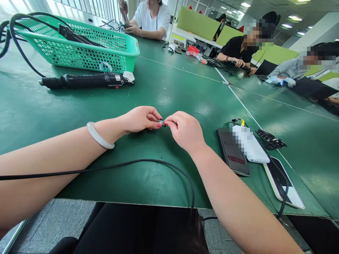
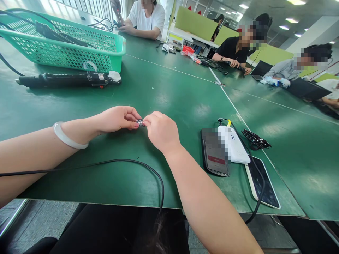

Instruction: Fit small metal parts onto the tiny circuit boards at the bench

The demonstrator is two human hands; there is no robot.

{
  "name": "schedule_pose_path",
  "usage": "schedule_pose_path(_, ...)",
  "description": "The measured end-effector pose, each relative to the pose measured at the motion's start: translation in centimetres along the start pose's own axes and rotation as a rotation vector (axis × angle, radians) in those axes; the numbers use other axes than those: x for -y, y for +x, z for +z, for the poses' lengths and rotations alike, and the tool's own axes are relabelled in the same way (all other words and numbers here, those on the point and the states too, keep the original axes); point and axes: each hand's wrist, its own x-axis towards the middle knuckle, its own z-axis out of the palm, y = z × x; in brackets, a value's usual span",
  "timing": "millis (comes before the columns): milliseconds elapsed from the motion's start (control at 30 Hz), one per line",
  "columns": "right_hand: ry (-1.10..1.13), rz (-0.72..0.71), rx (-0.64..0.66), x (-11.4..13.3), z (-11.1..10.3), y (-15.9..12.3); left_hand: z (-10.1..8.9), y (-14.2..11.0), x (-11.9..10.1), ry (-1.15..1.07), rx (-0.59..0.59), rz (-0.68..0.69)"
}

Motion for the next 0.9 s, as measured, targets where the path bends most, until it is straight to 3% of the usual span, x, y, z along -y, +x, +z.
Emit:
schedule_pose_path(200,0.098,0.024,0.009,-0.27,-0.26,-0.08,-0.01,0.02,0.05,-0.010,-0.013,-0.014)
schedule_pose_path(400,0.043,0.034,0.115,-0.43,-0.08,-0.06,-0.05,0.08,0.15,-0.038,0.001,0.004)
schedule_pose_path(900,-0.056,0.020,0.127,-0.36,0.14,0.01,0.13,-0.18,-0.10,0.008,0.019,-0.021)
